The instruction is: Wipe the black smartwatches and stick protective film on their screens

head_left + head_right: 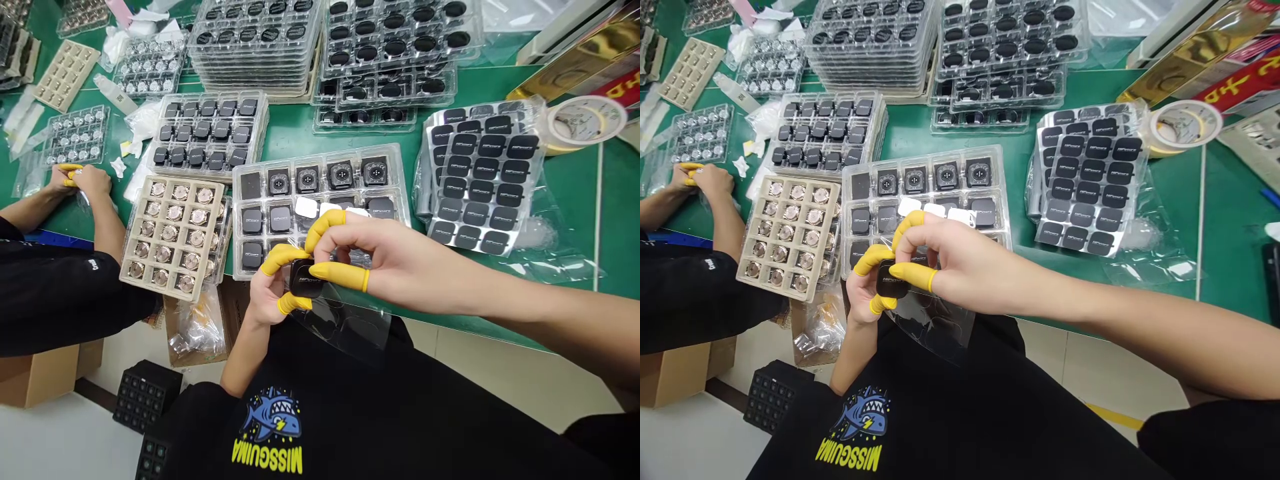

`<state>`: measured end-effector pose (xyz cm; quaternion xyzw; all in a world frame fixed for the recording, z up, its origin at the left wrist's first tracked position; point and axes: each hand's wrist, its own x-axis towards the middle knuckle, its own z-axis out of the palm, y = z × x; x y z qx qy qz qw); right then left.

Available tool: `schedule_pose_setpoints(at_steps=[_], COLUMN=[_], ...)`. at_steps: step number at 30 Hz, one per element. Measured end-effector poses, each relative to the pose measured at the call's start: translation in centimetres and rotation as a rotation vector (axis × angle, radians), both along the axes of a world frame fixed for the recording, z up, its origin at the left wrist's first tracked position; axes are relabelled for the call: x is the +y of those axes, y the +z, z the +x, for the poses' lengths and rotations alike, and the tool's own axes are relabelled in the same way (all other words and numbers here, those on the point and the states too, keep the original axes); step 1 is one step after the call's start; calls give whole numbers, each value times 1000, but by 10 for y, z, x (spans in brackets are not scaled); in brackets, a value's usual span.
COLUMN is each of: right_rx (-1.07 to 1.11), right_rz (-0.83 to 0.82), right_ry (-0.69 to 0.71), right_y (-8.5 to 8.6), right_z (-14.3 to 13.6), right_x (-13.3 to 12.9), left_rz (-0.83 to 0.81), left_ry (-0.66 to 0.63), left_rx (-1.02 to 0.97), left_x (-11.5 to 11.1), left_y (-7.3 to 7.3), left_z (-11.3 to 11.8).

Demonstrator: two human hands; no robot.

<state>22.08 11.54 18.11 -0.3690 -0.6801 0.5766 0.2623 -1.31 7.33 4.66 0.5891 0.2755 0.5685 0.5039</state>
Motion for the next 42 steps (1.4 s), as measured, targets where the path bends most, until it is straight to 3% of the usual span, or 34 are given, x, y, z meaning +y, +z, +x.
schedule_pose_setpoints(at_steps=[16, 25, 29, 32, 36, 42], right_rx=[18, -57, -102, -141, -165, -132], right_rz=[28, 251, 121, -23, -70, -164], right_ry=[16, -52, -101, -13, 73, 48], right_y=[0, -14, -18, -15, -10, -13], right_z=[-1, -2, 0, 2, -4, -17], right_x=[0, -7, -11, -13, -13, -8], left_rz=[-12, -21, -44, -53, -61, 6], left_ry=[-4, -19, 11, 45, 68, 92], left_rx=[-21, -39, -51, -65, -92, -18], left_x=[0, 0, -1, -1, -1, -3], left_y=[0, 5, 7, 8, 8, 5], left_z=[1, 2, 2, 4, 6, 3])
